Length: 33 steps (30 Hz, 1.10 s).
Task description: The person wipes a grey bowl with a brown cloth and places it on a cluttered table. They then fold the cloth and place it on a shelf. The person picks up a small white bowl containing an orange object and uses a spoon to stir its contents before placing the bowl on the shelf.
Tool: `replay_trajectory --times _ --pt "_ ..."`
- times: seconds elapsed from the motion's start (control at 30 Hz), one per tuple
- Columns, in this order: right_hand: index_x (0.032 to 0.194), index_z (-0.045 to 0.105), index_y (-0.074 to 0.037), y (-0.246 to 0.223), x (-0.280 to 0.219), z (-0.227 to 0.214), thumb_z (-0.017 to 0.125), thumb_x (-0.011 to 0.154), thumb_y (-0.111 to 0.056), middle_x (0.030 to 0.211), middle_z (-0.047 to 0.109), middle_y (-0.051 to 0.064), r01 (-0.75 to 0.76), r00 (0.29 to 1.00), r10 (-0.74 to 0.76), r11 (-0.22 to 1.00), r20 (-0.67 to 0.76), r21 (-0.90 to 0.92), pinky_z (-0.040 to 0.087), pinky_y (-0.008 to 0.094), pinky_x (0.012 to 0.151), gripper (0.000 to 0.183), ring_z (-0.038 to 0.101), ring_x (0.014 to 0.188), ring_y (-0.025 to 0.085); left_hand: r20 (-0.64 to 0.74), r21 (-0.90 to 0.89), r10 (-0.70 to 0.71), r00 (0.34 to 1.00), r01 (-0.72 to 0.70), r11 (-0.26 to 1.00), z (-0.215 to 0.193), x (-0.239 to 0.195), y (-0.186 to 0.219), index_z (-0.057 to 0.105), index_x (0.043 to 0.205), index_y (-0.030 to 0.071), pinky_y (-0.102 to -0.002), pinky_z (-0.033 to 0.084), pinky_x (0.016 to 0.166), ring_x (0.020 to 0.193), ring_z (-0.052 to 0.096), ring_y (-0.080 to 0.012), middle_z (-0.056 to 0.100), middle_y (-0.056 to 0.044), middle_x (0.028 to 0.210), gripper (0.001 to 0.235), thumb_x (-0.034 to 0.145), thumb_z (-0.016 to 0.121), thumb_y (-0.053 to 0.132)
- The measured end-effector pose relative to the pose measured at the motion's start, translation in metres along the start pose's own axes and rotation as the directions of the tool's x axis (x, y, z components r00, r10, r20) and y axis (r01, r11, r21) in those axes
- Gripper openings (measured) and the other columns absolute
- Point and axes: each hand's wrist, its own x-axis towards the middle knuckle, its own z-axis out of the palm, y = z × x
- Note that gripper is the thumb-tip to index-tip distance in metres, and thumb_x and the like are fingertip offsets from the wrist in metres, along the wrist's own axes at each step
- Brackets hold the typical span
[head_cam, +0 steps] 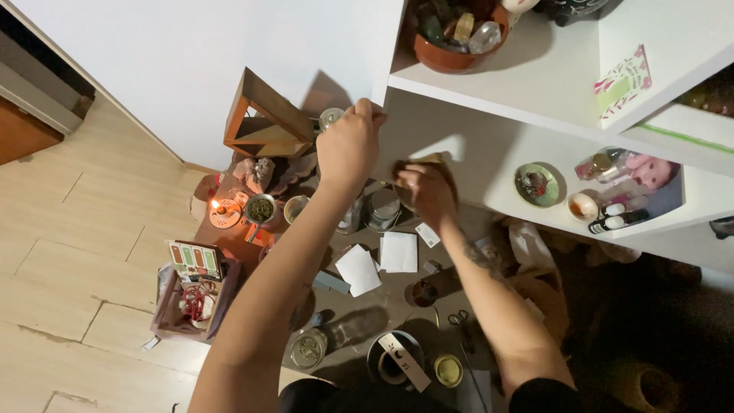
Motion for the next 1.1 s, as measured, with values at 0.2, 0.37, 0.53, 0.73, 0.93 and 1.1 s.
replay_trajectory --times 0.2,0.37,0.53,0.73,0.93,1.1 --pt "0.095 0.063 -0.005 -0.049 0.057 0.012 0.048 0.086 -0.002 0.095 0.063 0.015 -0.171 0.984 0.174 0.983 0.047 -0.069 0.050 0.040 0.083 0.018 0.062 0.091 0.033 -0.001 -0.031 0.011 1.000 -0.011 0.999 -0.001 0.001 -0.002 0.048 0.085 0.016 -0.043 0.054 0.050 0.058 0.066 -0.0288 0.059 -0.001 0.070 0.030 0.088 0.054 0.046" --pt "0.105 0.060 0.000 0.009 0.105 0.040 0.052 0.085 0.001 0.100 0.062 0.020 -0.129 0.991 0.131 0.973 0.002 -0.189 0.048 0.041 0.090 0.021 0.060 0.097 0.036 -0.050 0.015 0.036 0.998 -0.035 0.999 -0.003 -0.001 -0.003 0.045 0.081 0.016 -0.042 0.053 0.047 0.053 0.064 -0.0293 0.055 -0.003 0.065 0.035 0.088 0.052 0.051" --pt "0.092 0.065 -0.006 0.078 0.139 0.073 0.059 0.079 -0.009 0.088 0.066 0.013 -0.099 0.989 0.142 0.860 0.050 -0.500 0.050 0.046 0.080 0.014 0.064 0.087 0.032 -0.065 0.042 0.047 0.997 -0.045 0.998 -0.007 -0.001 -0.002 0.043 0.078 0.017 -0.040 0.052 0.043 0.046 0.062 -0.0270 0.051 -0.002 0.059 0.035 0.088 0.054 0.049" --pt "0.096 0.064 -0.003 0.079 0.148 0.057 0.058 0.082 -0.013 0.092 0.066 0.015 -0.326 0.945 0.280 0.829 -0.168 -0.454 0.045 0.047 0.086 0.018 0.063 0.093 0.031 -0.069 0.048 0.080 0.994 -0.076 0.996 -0.007 -0.003 -0.005 0.043 0.078 0.018 -0.039 0.050 0.042 0.043 0.060 -0.0277 0.049 -0.002 0.059 0.031 0.089 0.053 0.046" --pt "0.101 0.063 0.000 0.089 0.107 -0.005 0.057 0.086 -0.018 0.098 0.066 0.017 -0.567 0.809 0.426 0.749 -0.406 -0.343 0.039 0.047 0.093 0.024 0.061 0.100 0.030 -0.093 0.029 0.095 0.991 -0.092 0.995 -0.010 -0.003 -0.006 0.047 0.081 0.018 -0.038 0.051 0.041 0.042 0.060 -0.0264 0.051 0.000 0.060 0.026 0.089 0.056 0.041" --pt "0.105 0.062 0.002 0.088 0.086 -0.051 0.056 0.088 -0.021 0.102 0.066 0.018 -0.699 0.666 0.499 0.678 -0.555 -0.229 0.035 0.047 0.098 0.029 0.060 0.106 0.030 -0.077 0.046 0.083 0.994 -0.079 0.996 -0.009 -0.002 -0.003 0.043 0.078 0.017 -0.039 0.051 0.043 0.044 0.061 -0.0284 0.051 -0.002 0.059 0.032 0.090 0.053 0.044"
